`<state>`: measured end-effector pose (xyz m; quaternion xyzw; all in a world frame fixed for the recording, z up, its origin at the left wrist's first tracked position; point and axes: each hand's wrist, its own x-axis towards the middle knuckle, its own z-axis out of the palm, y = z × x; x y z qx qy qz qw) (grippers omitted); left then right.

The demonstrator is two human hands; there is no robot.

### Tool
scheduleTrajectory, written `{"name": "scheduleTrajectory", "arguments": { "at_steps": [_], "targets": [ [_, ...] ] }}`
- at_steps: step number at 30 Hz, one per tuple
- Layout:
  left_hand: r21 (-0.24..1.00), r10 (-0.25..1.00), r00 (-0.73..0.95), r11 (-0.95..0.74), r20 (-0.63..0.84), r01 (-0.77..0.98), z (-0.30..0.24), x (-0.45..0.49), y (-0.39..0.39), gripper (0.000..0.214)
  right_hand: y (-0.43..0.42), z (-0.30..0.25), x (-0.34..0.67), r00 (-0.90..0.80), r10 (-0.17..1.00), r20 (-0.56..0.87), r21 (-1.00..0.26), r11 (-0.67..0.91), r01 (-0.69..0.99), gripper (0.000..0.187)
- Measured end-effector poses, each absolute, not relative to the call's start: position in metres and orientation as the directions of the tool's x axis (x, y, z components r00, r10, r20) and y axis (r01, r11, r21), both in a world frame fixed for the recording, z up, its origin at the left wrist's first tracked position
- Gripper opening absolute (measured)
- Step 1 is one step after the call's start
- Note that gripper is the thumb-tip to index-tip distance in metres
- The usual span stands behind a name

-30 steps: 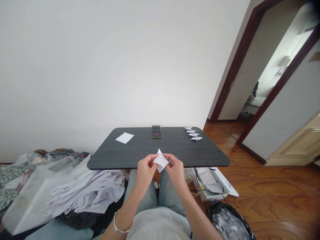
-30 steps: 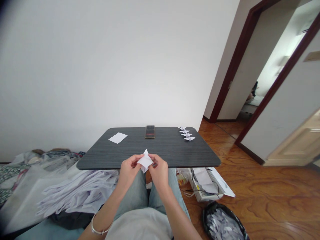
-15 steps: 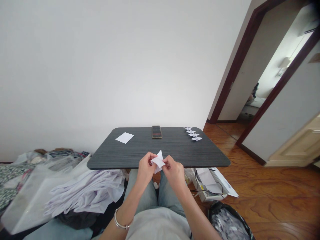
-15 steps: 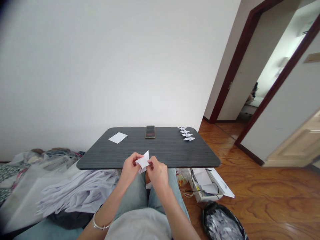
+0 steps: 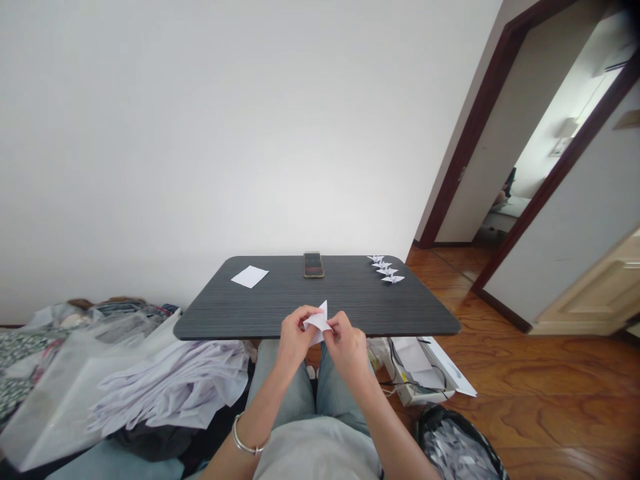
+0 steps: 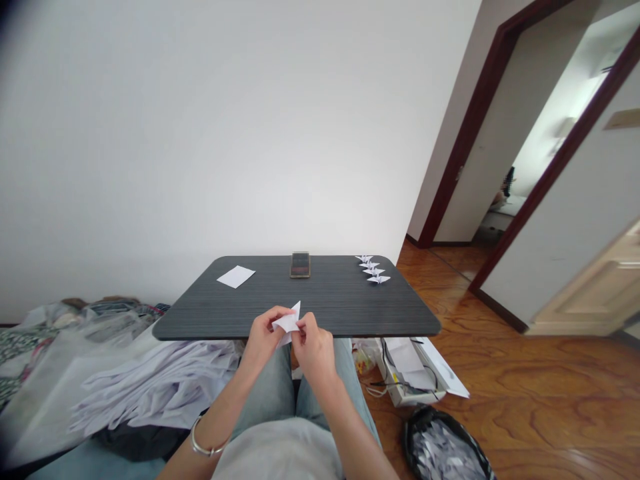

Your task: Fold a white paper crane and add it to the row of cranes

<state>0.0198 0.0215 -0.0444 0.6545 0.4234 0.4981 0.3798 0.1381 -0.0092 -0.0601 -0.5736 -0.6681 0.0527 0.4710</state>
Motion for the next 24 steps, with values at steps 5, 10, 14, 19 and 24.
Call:
{"name": "scheduleTrajectory", "arguments": {
  "at_steps": [5,10,14,19,24],
  "targets": [
    [0.924,0.939,0.111,-0.34,0.325,0.175,-0.044,0.021,0.022,0.017,-0.01,-0.061,0.136,0.122,0.816,0.565,-0.627,0.328,0.707,0.006],
    [0.934,0.949,0.035,-0.315,0.314,0.165,-0.052,0.022,0.026,0.022,-0.008,-0.063,0.137,0.14,0.744,0.653,-0.6,0.396,0.695,0.01],
    [0.934,0.949,0.029,-0.314,0.314,0.169,-0.056,0.022,0.027,0.023,-0.006,-0.067,0.136,0.161,0.673,0.722,-0.598,0.489,0.635,0.014],
    [0.935,0.94,0.069,-0.34,0.334,0.098,-0.052,0.025,0.025,0.019,-0.004,-0.07,0.135,0.163,0.614,0.772,-0.572,0.561,0.598,0.016],
    [0.95,0.954,0.029,-0.301,0.299,0.088,-0.05,0.027,0.023,0.013,-0.004,-0.068,0.135,0.21,0.628,0.75,-0.612,0.535,0.583,0.014]
  ]
}}
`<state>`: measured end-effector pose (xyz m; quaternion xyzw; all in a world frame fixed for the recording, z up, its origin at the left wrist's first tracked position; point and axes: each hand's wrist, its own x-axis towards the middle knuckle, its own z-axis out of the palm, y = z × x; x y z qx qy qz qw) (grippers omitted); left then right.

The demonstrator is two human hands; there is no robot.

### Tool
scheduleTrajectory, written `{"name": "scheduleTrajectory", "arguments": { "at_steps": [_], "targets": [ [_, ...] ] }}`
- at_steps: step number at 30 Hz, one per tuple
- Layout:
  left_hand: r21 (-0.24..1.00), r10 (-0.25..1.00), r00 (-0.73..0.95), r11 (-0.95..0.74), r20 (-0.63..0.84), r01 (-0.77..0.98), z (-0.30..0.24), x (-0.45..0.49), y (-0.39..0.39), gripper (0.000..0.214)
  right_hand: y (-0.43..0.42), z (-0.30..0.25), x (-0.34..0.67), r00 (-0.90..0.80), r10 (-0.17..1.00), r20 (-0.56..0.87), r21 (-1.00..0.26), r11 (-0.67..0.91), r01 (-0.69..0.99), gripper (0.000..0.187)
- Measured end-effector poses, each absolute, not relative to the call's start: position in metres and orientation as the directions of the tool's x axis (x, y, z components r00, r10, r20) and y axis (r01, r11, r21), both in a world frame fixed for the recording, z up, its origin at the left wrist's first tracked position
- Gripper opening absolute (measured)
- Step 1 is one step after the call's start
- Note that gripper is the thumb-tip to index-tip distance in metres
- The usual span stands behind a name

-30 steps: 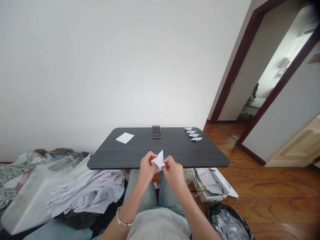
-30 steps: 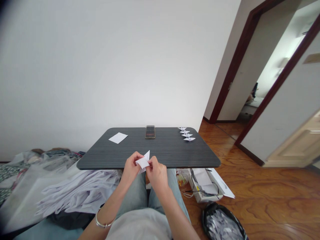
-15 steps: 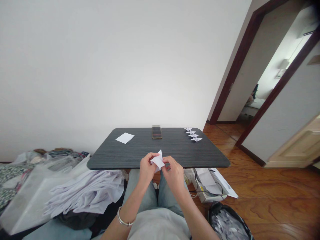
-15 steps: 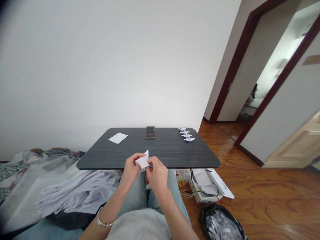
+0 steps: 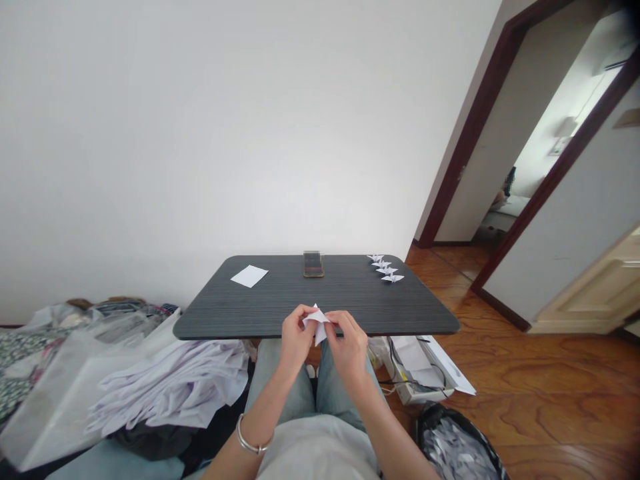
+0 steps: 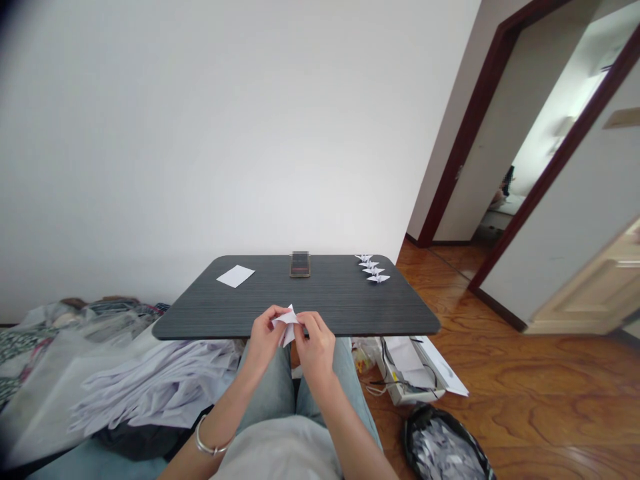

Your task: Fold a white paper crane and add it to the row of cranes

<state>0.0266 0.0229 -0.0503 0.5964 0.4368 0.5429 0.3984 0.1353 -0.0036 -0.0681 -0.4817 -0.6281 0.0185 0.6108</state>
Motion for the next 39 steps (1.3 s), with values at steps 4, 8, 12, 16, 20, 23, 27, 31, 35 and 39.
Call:
{"name": "scheduleTrajectory", "arguments": {
  "at_steps": [4,8,12,16,20,23,27,31,35,39],
  "targets": [
    [0.934,0.944,0.014,-0.327,0.329,0.145,-0.054,0.026,0.023,0.012,-0.001,-0.069,0.136,0.232,0.702,0.674,-0.683,0.472,0.558,0.016],
    [0.867,0.906,-0.04,-0.39,0.422,0.311,-0.056,0.028,0.02,0.015,0.004,-0.072,0.136,0.251,0.755,0.605,-0.738,0.414,0.533,0.02],
    [0.815,0.882,-0.044,-0.412,0.468,0.408,-0.057,0.029,0.018,0.016,0.007,-0.07,0.136,0.218,0.749,0.626,-0.685,0.395,0.612,0.018],
    [0.809,0.887,-0.033,-0.403,0.46,0.428,-0.058,0.028,0.02,0.012,0.006,-0.067,0.134,0.19,0.692,0.696,-0.608,0.428,0.669,0.017],
    [0.809,0.894,-0.019,-0.395,0.447,0.434,-0.057,0.027,0.021,0.013,0.005,-0.064,0.132,0.182,0.639,0.747,-0.586,0.504,0.634,0.02],
    [0.808,0.897,-0.017,-0.389,0.442,0.442,-0.057,0.027,0.021,0.012,0.005,-0.063,0.132,0.2,0.655,0.728,-0.606,0.48,0.634,0.018],
    [0.815,0.904,-0.019,-0.375,0.426,0.442,-0.058,0.028,0.021,0.012,0.006,-0.064,0.132,0.269,0.696,0.666,-0.668,0.396,0.63,0.015],
    [0.813,0.908,-0.005,-0.373,0.419,0.448,-0.058,0.027,0.022,0.013,0.008,-0.063,0.132,0.296,0.729,0.616,-0.71,0.352,0.61,0.016],
    [0.783,0.902,0.011,-0.38,0.431,0.493,-0.057,0.025,0.022,0.013,0.008,-0.06,0.132,0.268,0.778,0.569,-0.745,0.348,0.569,0.019],
    [0.758,0.902,0.017,-0.373,0.432,0.534,-0.056,0.025,0.021,0.014,0.007,-0.059,0.132,0.248,0.805,0.539,-0.765,0.344,0.545,0.022]
  ]
}}
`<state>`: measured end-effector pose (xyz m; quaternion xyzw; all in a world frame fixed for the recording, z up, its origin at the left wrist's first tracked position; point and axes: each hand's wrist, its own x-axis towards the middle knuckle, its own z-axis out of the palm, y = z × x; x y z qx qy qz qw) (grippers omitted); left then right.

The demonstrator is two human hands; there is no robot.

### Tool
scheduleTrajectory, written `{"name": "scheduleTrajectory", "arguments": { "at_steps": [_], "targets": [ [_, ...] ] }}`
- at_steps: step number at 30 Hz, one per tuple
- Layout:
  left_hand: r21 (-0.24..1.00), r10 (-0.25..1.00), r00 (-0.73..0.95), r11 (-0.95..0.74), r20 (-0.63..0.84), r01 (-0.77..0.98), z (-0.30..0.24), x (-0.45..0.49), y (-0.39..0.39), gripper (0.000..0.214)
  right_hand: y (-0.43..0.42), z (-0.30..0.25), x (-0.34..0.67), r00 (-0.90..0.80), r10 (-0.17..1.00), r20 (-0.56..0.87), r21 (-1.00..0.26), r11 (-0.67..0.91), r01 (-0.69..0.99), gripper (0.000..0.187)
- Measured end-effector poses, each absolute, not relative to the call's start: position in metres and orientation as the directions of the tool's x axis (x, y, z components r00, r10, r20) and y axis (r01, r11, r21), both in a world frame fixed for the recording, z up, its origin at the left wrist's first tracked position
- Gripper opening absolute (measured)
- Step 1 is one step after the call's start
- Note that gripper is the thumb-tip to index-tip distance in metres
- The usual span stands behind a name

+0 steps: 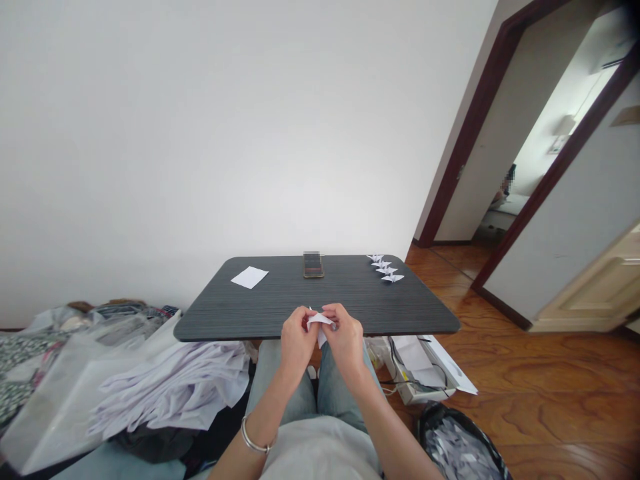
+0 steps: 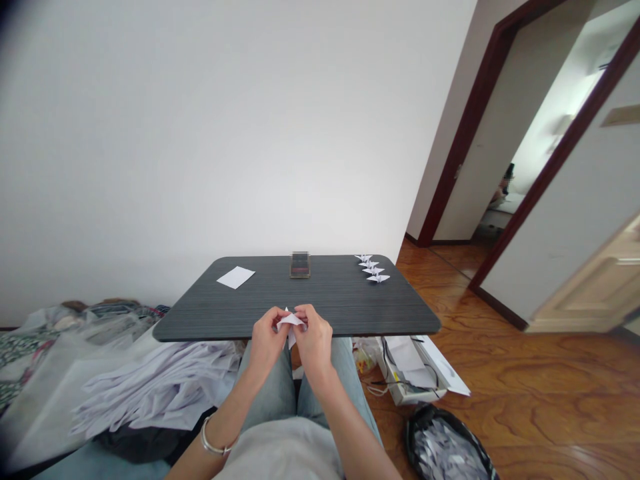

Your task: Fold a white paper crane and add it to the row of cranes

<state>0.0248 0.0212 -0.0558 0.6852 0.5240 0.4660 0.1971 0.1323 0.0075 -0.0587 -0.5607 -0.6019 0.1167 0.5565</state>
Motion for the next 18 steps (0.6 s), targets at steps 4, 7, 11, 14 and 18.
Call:
{"name": "scheduleTrajectory", "arguments": {
  "at_steps": [4,7,11,14,18],
  "targets": [
    [0.752,0.901,0.035,-0.382,0.433,0.537,-0.0558,0.0252,0.0203,0.013,0.0091,-0.0594,0.1336,0.281,0.787,0.55,-0.752,0.32,0.577,0.021],
    [0.743,0.898,0.028,-0.38,0.439,0.551,-0.0552,0.0264,0.0189,0.014,0.0105,-0.0597,0.1338,0.267,0.773,0.575,-0.733,0.342,0.588,0.021],
    [0.729,0.896,0.026,-0.378,0.444,0.57,-0.0544,0.0279,0.0179,0.013,0.0103,-0.0568,0.1323,0.237,0.77,0.593,-0.715,0.367,0.594,0.02],
    [0.73,0.895,0.029,-0.382,0.446,0.566,-0.0542,0.026,0.0199,0.015,0.0085,-0.0543,0.1324,0.218,0.786,0.578,-0.746,0.401,0.531,0.017],
    [0.73,0.896,0.006,-0.366,0.444,0.577,-0.0518,0.0193,0.0245,0.018,0.0067,-0.0573,0.1373,0.192,0.821,0.538,-0.823,0.461,0.332,0.014]
  ]
}}
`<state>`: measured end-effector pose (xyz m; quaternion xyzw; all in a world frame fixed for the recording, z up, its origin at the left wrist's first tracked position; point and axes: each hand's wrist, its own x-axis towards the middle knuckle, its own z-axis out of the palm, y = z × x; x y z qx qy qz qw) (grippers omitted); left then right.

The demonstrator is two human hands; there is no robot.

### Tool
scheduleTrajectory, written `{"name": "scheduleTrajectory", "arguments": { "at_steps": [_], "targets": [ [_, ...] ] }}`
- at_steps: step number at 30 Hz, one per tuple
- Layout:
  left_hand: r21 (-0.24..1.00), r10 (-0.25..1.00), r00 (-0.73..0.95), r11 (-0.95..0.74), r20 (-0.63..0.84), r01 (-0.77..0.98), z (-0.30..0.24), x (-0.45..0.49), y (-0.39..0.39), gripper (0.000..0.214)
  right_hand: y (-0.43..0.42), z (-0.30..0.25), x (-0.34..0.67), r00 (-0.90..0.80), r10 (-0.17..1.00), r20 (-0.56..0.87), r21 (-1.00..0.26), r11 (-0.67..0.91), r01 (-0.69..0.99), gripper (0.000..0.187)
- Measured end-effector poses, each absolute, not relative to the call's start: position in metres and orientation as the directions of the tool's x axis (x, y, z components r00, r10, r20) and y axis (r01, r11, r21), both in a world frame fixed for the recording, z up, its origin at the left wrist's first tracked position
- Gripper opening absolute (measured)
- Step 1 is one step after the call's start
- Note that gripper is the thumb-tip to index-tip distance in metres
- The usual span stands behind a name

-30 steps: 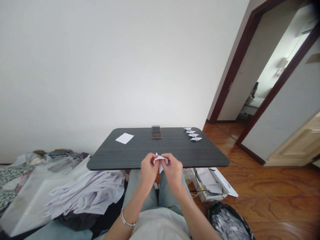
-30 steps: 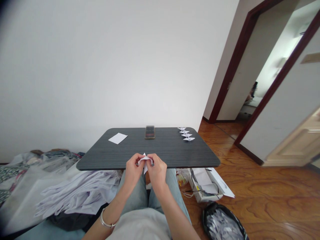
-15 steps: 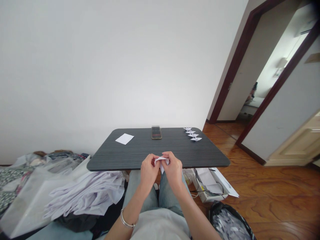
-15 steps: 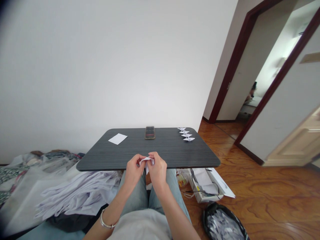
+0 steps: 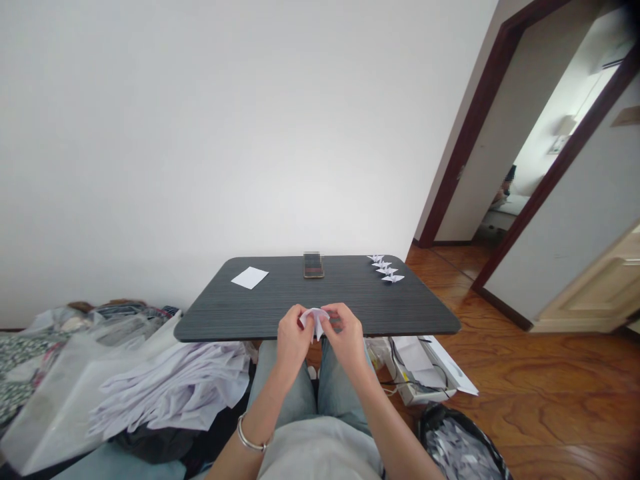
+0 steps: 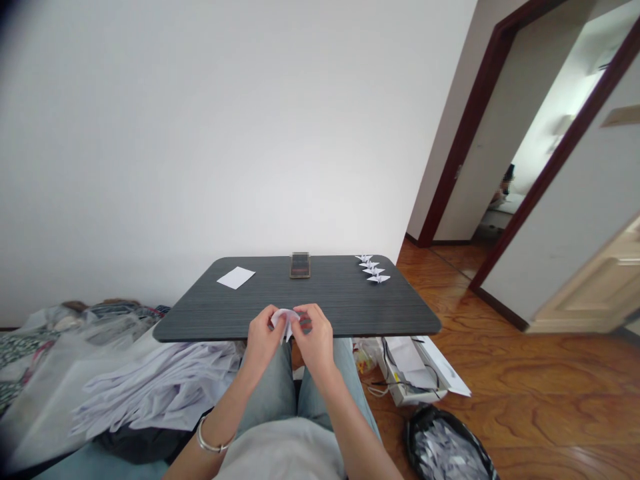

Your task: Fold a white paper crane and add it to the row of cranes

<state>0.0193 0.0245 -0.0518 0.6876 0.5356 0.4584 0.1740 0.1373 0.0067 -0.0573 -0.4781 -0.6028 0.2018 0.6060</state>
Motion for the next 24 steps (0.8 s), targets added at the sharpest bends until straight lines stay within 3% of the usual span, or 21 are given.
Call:
{"name": "scheduleTrajectory", "arguments": {
  "at_steps": [8,13,24],
  "targets": [
    [0.685,0.868,-0.048,-0.354,0.494,0.637,-0.04,0.014,0.024,0.021,0.003,-0.07,0.135,0.233,0.95,0.208,-0.944,0.257,-0.208,0.026],
    [0.671,0.861,-0.036,-0.369,0.507,0.643,-0.038,0.016,0.022,0.019,-0.004,-0.066,0.125,0.026,0.998,0.063,-0.866,0.068,-0.496,0.034],
    [0.656,0.859,0.01,-0.399,0.512,0.641,-0.036,0.02,0.015,0.016,-0.006,-0.056,0.126,0.041,0.993,0.112,-0.862,0.117,-0.494,0.039]
  ]
}}
